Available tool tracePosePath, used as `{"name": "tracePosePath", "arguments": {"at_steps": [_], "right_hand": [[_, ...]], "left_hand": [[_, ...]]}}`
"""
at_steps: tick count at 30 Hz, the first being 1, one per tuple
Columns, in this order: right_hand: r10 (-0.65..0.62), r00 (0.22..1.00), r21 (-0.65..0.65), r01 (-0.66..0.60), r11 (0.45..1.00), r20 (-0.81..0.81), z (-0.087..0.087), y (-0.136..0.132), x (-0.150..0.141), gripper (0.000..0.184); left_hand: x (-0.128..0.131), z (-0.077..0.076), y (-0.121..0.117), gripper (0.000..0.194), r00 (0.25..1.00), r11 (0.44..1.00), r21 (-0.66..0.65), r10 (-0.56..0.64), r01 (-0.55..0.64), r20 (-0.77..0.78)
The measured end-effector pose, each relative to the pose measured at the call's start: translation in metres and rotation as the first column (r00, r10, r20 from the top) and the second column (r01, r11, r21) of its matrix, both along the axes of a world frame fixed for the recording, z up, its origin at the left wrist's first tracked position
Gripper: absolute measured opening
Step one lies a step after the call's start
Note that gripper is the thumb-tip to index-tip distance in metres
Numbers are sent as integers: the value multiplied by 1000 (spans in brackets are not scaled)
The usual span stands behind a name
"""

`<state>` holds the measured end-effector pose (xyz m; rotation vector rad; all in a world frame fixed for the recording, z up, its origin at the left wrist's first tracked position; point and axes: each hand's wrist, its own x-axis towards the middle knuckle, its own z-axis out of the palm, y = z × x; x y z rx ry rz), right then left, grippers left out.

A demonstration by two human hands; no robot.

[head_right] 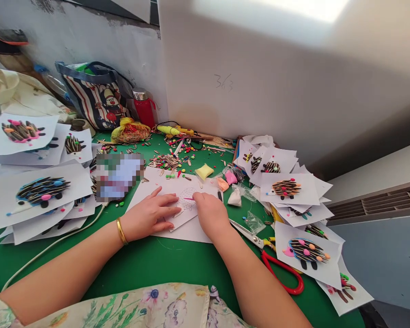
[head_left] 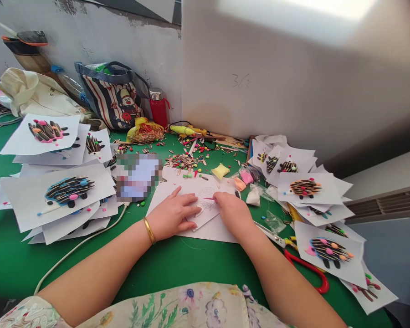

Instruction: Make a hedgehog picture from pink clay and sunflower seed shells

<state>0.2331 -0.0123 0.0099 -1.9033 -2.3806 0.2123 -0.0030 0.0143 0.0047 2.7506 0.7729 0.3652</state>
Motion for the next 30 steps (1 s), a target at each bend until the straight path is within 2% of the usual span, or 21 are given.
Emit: {"name": "tracePosePath", "arguments": {"at_steps": [6, 12, 30], "right_hand": [[96, 994, 53, -94, 994, -52, 3, 0, 1, 22], [117, 991, 122, -109, 986, -64, -4, 2, -7, 22], [210, 977, 107, -204, 973, -44, -2, 7, -13, 17]], "left_hand": [[-1, -1, 3, 31, 997, 997, -40, -66, 68, 37], [1, -1, 1, 39, 1000, 998, -51, -29, 30, 8], [1, -1, 0, 40, 1000, 999, -35, -24, 24, 5]]}}
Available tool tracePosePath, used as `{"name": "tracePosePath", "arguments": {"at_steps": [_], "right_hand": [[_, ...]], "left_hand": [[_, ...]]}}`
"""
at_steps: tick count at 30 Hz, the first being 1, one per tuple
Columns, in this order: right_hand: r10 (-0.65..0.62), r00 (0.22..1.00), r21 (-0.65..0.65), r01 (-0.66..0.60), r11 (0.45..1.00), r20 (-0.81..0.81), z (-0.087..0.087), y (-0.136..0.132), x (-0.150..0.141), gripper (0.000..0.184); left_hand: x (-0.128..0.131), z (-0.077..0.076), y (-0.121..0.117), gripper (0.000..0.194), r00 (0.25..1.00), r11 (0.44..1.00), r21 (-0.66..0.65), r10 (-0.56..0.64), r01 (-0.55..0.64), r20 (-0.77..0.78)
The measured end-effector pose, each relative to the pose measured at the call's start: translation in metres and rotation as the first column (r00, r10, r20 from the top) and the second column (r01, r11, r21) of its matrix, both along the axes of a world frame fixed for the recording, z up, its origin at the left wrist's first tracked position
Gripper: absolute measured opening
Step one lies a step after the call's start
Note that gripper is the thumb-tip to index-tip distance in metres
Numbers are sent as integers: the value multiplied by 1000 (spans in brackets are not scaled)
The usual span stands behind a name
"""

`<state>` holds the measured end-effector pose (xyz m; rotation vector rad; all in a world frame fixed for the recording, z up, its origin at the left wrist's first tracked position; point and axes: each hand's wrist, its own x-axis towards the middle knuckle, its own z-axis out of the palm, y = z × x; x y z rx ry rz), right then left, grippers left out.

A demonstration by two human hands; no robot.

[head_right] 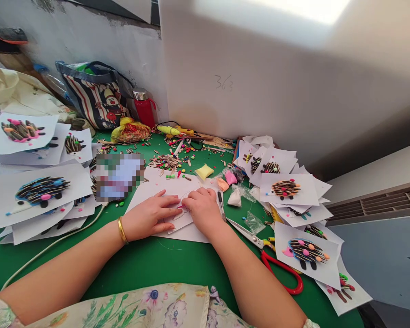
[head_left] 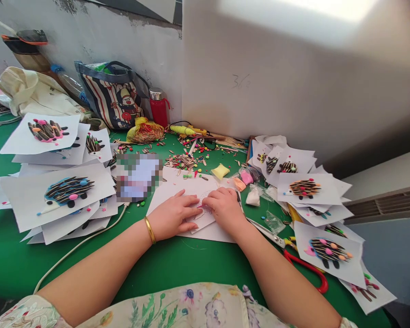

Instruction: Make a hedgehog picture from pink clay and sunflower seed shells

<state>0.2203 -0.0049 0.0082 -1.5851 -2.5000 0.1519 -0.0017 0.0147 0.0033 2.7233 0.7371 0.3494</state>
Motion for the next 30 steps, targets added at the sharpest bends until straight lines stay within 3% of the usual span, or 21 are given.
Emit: {"name": "tracePosePath", "arguments": {"at_steps": [10, 17, 26, 30], "right_hand": [[-168, 985, -16, 168, 986, -44, 1, -4, 7, 20], [-161, 987, -67, 160, 985, -5, 5, -8, 9, 21], [-220, 975, -180, 213, 960, -19, 15, -26, 7, 21], [-238, 970, -167, 229, 959, -39, 12, -31, 2, 20]], "left_hand": [[1, -1, -1, 41, 1000, 999, -29, 26, -26, 12], [6, -3, -3, 54, 998, 998, -2, 55, -55, 11], [3, -1, 0, 50, 997, 998, -26, 66, -65, 42], [1, -2, 2, 44, 998, 998, -33, 55, -54, 34]]}}
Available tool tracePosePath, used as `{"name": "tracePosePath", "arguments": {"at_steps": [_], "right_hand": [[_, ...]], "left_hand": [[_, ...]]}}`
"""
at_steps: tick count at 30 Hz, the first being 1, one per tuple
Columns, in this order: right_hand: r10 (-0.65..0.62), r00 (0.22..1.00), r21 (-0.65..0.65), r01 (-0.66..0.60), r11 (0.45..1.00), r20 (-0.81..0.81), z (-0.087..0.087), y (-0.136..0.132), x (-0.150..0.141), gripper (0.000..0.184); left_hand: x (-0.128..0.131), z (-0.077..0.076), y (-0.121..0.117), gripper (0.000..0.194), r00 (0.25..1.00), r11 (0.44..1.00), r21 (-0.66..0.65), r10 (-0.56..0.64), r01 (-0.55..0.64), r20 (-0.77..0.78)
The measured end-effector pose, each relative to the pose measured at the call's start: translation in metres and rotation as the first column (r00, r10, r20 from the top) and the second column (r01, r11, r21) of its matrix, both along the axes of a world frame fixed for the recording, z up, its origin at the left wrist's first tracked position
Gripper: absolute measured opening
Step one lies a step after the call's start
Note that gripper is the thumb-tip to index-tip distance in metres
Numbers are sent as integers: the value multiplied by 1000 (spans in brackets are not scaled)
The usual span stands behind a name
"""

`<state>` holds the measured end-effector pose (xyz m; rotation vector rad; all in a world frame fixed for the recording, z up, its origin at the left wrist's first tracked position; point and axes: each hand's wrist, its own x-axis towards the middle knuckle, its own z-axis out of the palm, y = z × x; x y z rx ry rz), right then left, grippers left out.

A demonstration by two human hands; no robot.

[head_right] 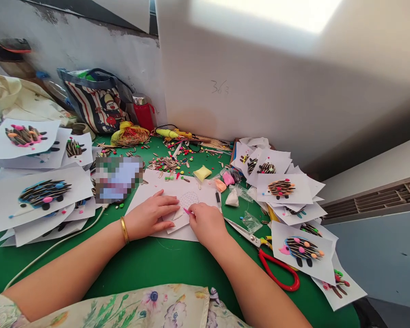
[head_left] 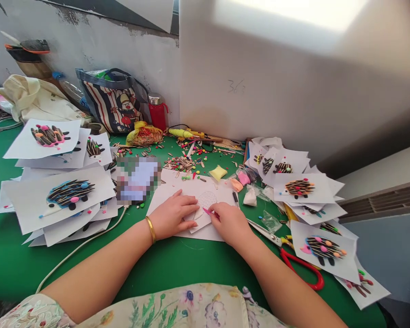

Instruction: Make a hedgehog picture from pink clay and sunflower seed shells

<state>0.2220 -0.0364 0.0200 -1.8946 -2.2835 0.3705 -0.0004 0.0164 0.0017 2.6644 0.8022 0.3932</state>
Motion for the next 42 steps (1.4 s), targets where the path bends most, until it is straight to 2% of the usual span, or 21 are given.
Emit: {"name": "tracePosePath", "arguments": {"at_steps": [11, 24, 30, 39, 42], "right_hand": [[4, 999, 24, -5, 1000, 33, -4, 1, -16, 19], [-20, 1000, -10, 20, 1000, 6, -1, -1, -15, 19], [-35, 999, -6, 35, 999, 16, -4, -6, -15, 16], [-43, 999, -15, 43, 999, 17, -5, -8, -16, 14], [-45, 999, -20, 45, 999, -14, -3, -6, -13, 15]], "left_hand": [[1, -5, -2, 45, 1000, 1000, 26, 4, -3, -6], [4, -5, -4, 52, 1000, 999, 9, 31, -31, -5], [3, -7, -5, 43, 999, 1000, 23, 21, -21, -30], [3, -5, -6, 43, 999, 999, 27, 30, -29, -40], [3, -5, -6, 49, 999, 999, 30, 41, -40, -20]]}}
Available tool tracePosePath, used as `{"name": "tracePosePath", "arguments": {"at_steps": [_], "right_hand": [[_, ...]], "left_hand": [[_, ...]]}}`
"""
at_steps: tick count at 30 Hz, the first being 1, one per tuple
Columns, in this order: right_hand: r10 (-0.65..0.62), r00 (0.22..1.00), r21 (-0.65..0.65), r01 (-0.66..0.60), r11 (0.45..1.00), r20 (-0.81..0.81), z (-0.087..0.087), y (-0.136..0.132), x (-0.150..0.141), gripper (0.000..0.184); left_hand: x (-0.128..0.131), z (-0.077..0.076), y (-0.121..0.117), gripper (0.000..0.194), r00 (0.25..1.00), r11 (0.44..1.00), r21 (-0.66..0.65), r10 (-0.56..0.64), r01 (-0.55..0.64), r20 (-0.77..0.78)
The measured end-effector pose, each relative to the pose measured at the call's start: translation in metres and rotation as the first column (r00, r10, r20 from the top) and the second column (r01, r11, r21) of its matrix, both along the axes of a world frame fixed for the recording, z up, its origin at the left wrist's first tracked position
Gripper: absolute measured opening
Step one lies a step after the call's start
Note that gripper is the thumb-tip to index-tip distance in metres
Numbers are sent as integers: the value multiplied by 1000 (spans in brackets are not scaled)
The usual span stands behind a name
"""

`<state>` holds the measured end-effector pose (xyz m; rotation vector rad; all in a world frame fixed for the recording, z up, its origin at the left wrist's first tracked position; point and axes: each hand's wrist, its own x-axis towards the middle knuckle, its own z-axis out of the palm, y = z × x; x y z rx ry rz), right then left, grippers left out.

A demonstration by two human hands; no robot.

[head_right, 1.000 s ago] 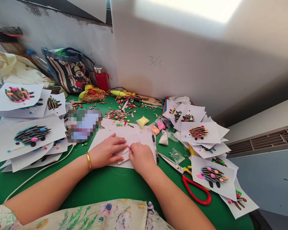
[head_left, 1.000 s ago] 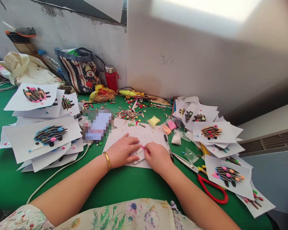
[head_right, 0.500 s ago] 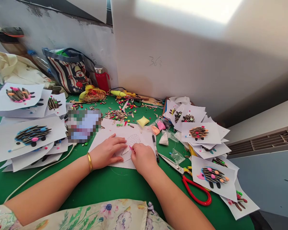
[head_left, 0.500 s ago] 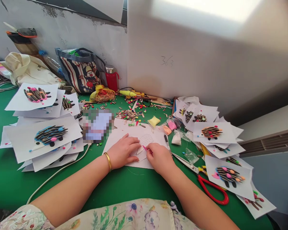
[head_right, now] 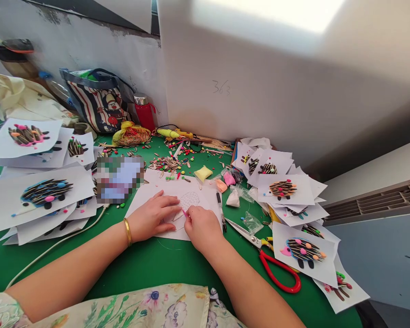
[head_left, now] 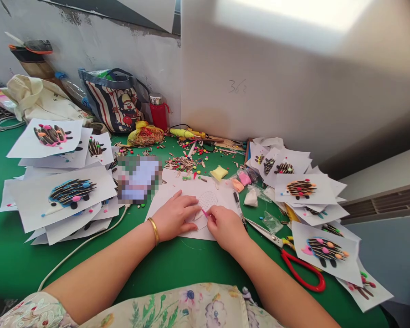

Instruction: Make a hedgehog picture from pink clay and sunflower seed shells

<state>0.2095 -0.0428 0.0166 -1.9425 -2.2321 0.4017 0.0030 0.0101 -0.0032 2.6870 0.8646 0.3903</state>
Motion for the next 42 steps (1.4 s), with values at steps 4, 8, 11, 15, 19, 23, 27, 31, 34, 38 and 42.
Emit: {"name": "tracePosePath", "arguments": {"at_steps": [4, 8, 11, 15, 19, 23, 27, 31, 34, 38, 42], "right_hand": [[-10, 998, 64, 14, 998, -62, -1, 5, 7, 21], [24, 998, 84, -19, 996, -64, -6, 8, 10, 22], [39, 997, 80, -34, 996, -62, -9, 8, 9, 21], [42, 998, 68, -38, 997, -55, -9, 7, 8, 22], [48, 998, 65, -45, 997, -47, -7, 7, 7, 22], [59, 997, 64, -56, 996, -44, -6, 6, 4, 22], [74, 996, 55, -71, 996, -57, -5, 6, 3, 22], [36, 998, 47, -33, 998, -60, -4, 6, 7, 22], [16, 998, 30, -14, 999, -58, -2, 4, 9, 22], [30, 998, 13, -29, 999, -54, -2, 2, 8, 20], [46, 997, 6, -46, 999, -55, -1, 2, 7, 22]], "left_hand": [[0, 0, 1, 55, 1000, 1000, 3, -1, 1, 6], [-1, 0, 2, 47, 999, 999, 29, -35, 36, -37], [-1, 1, 1, 45, 998, 998, 49, -41, 44, -55], [-2, 1, -1, 49, 997, 997, 60, -42, 46, -64], [-1, 2, -2, 44, 995, 997, 65, -44, 50, -88], [0, 2, -2, 50, 997, 998, 48, -30, 33, -71], [-1, 1, -1, 54, 998, 999, 44, -29, 32, -62], [-2, 1, -1, 52, 997, 998, 52, -40, 44, -67], [-2, 3, -2, 44, 994, 995, 65, -68, 74, -83], [-1, 6, -3, 37, 993, 995, 70, -64, 71, -97], [-3, 4, -3, 41, 996, 997, 52, -57, 60, -68]]}}
